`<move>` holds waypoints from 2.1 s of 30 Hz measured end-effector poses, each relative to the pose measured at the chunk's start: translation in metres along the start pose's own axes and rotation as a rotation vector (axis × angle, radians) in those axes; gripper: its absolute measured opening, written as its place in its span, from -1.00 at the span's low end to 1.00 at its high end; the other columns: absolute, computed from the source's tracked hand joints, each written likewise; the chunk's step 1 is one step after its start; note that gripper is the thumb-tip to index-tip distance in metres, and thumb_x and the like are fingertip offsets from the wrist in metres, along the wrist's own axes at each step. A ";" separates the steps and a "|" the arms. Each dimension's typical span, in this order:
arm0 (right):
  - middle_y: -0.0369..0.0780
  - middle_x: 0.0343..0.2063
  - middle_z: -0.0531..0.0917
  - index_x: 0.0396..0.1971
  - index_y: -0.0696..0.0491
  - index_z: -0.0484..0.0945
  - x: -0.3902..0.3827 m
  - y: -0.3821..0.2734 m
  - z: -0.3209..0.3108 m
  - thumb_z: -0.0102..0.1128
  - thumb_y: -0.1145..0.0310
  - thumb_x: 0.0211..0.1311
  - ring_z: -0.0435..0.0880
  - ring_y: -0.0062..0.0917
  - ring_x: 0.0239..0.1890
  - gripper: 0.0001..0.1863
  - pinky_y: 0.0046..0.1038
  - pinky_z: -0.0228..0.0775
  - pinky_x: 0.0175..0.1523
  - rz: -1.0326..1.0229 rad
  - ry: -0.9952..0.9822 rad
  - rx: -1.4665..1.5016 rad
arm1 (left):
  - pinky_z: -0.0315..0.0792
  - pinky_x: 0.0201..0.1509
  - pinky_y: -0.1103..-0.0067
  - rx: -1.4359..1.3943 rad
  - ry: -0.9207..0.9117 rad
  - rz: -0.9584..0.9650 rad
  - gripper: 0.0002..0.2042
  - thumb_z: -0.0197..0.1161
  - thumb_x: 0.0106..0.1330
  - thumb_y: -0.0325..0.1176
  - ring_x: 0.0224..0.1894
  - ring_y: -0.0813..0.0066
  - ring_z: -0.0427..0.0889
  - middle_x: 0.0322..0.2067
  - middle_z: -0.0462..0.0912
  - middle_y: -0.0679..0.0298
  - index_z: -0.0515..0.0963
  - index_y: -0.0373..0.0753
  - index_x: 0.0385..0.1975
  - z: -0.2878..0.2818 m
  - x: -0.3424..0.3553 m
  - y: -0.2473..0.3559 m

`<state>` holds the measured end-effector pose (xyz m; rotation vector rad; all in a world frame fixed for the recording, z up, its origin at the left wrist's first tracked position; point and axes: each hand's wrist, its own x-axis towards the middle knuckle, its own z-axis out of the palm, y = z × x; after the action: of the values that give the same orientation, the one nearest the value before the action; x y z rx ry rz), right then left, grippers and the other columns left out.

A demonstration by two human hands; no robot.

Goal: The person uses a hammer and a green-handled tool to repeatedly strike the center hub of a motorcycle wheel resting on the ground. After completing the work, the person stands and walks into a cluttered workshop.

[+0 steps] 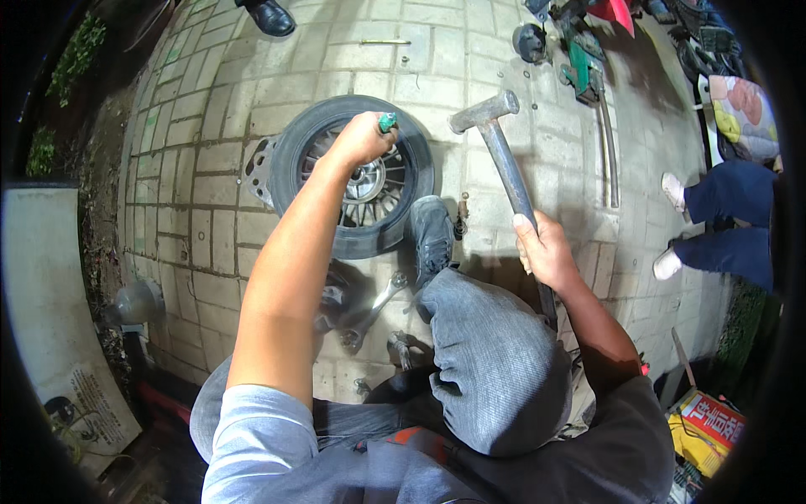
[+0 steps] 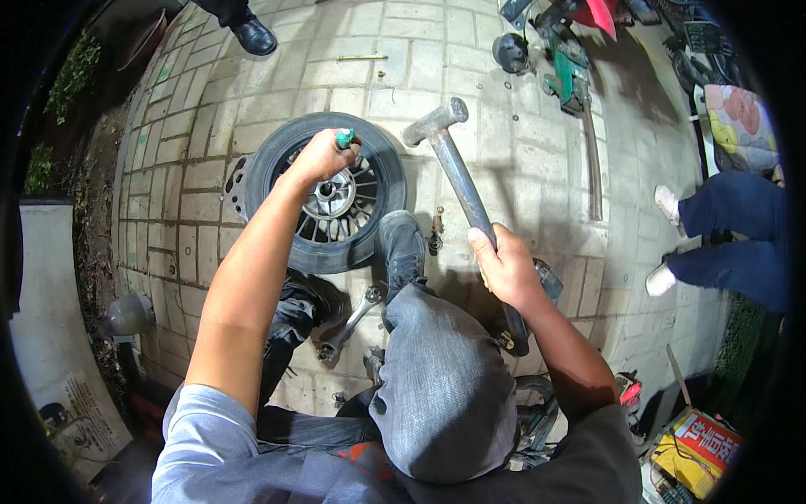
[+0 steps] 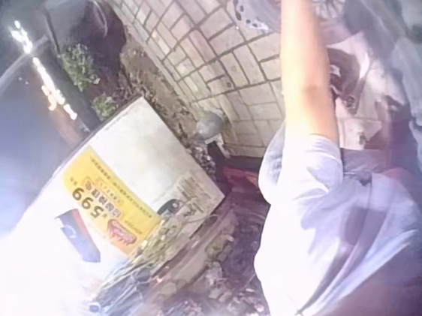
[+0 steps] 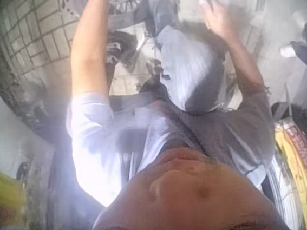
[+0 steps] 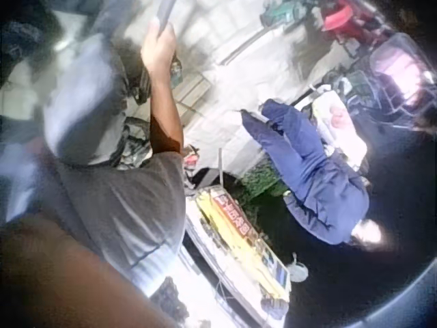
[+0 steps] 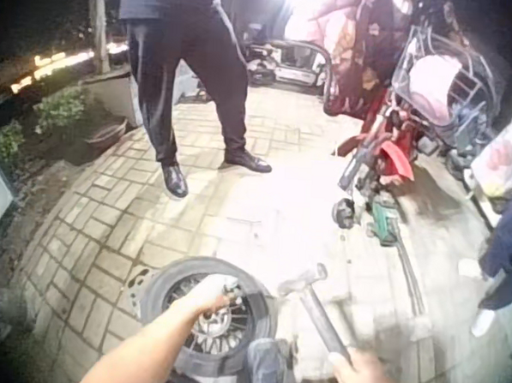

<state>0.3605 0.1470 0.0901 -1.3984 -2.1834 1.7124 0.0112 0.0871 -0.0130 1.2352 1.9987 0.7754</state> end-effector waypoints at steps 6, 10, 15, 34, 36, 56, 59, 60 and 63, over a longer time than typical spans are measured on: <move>-0.39 -0.73 0.39 -0.50 0.11 0.34 0.018 -0.003 0.018 -0.01 0.02 0.41 0.35 -0.73 -0.72 -0.55 -0.57 0.22 -0.63 -0.082 0.032 0.198 | 0.47 -0.33 0.51 0.081 -0.081 0.067 -0.79 0.13 0.15 -0.40 -0.51 0.46 0.56 -0.55 0.64 0.21 0.61 -0.31 -0.27 0.030 0.006 0.001; -0.39 -0.71 0.41 -0.44 0.13 0.40 0.032 -0.006 0.035 0.02 0.08 0.41 0.36 -0.73 -0.66 -0.61 -0.59 0.22 -0.57 -0.292 0.100 0.323 | 0.46 -0.37 0.52 0.004 -0.048 0.029 -0.76 0.12 0.16 -0.44 -0.53 0.50 0.54 -0.59 0.58 0.25 0.61 -0.34 -0.22 0.030 0.010 -0.003; -0.23 -0.72 0.48 -0.43 0.19 0.44 0.050 0.012 0.038 0.07 0.07 0.37 0.45 -0.57 -0.63 -0.57 -0.37 0.30 -0.50 -0.183 0.002 -0.059 | 0.46 -0.16 0.27 -0.026 0.100 0.013 -0.85 0.15 0.11 -0.37 -0.23 -0.12 0.58 -0.39 0.61 -0.09 0.57 -0.27 -0.37 0.039 0.007 0.005; -0.35 -0.71 0.38 -0.42 0.10 0.36 0.042 0.023 0.018 -0.05 0.03 0.43 0.33 -0.72 -0.77 -0.59 -0.59 0.24 -0.69 -0.043 -0.028 0.321 | 0.50 -0.23 0.53 -0.086 0.308 0.027 -0.76 0.23 0.23 -0.35 -0.34 0.42 0.67 -0.39 0.69 0.12 0.61 -0.23 -0.12 0.035 -0.033 -0.009; -0.35 -0.70 0.38 -0.41 0.10 0.35 0.040 0.023 0.008 -0.06 0.02 0.43 0.31 -0.71 -0.78 -0.58 -0.59 0.20 -0.70 0.021 0.014 0.310 | 0.46 -0.22 0.61 -0.352 0.355 -0.051 -0.77 0.21 0.22 -0.42 -0.40 0.56 0.61 -0.46 0.67 0.19 0.59 -0.34 -0.16 0.009 -0.048 0.004; -0.34 -0.71 0.40 -0.47 0.12 0.38 0.033 -0.002 0.028 -0.04 0.03 0.42 0.37 -0.67 -0.72 -0.57 -0.54 0.25 -0.63 0.070 -0.057 0.095 | 0.44 -0.24 0.69 -0.523 0.336 -0.066 -0.80 0.23 0.31 -0.39 -0.34 0.65 0.58 -0.37 0.67 0.29 0.60 -0.34 -0.14 -0.003 -0.086 -0.016; -0.33 -0.72 0.41 -0.46 0.16 0.41 0.032 -0.016 0.031 -0.01 0.03 0.40 0.36 -0.66 -0.72 -0.55 -0.51 0.24 -0.59 0.051 -0.092 0.025 | 0.45 -0.23 0.69 -0.561 0.349 -0.034 -0.79 0.25 0.30 -0.39 -0.32 0.64 0.59 -0.35 0.67 0.28 0.60 -0.34 -0.13 0.000 -0.089 -0.020; -0.31 -0.73 0.41 -0.45 0.17 0.42 0.031 -0.023 0.033 0.01 0.02 0.39 0.37 -0.64 -0.71 -0.55 -0.50 0.25 -0.57 0.011 -0.082 -0.023 | 0.45 -0.22 0.69 -0.583 0.357 -0.030 -0.78 0.25 0.30 -0.38 -0.31 0.63 0.60 -0.35 0.67 0.27 0.60 -0.34 -0.13 0.000 -0.090 -0.019; -0.20 -0.74 0.41 -0.41 0.21 0.43 0.031 -0.039 0.034 0.06 0.00 0.34 0.39 -0.58 -0.70 -0.52 -0.44 0.25 -0.52 -0.186 -0.043 -0.243 | 0.45 -0.21 0.67 -0.587 0.376 -0.035 -0.79 0.26 0.29 -0.37 -0.32 0.62 0.59 -0.34 0.67 0.28 0.61 -0.34 -0.16 0.000 -0.092 -0.018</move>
<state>0.3003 0.1422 0.0928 -1.1624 -2.5249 1.4707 0.0334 -0.0034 -0.0064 0.7445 1.8521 1.5310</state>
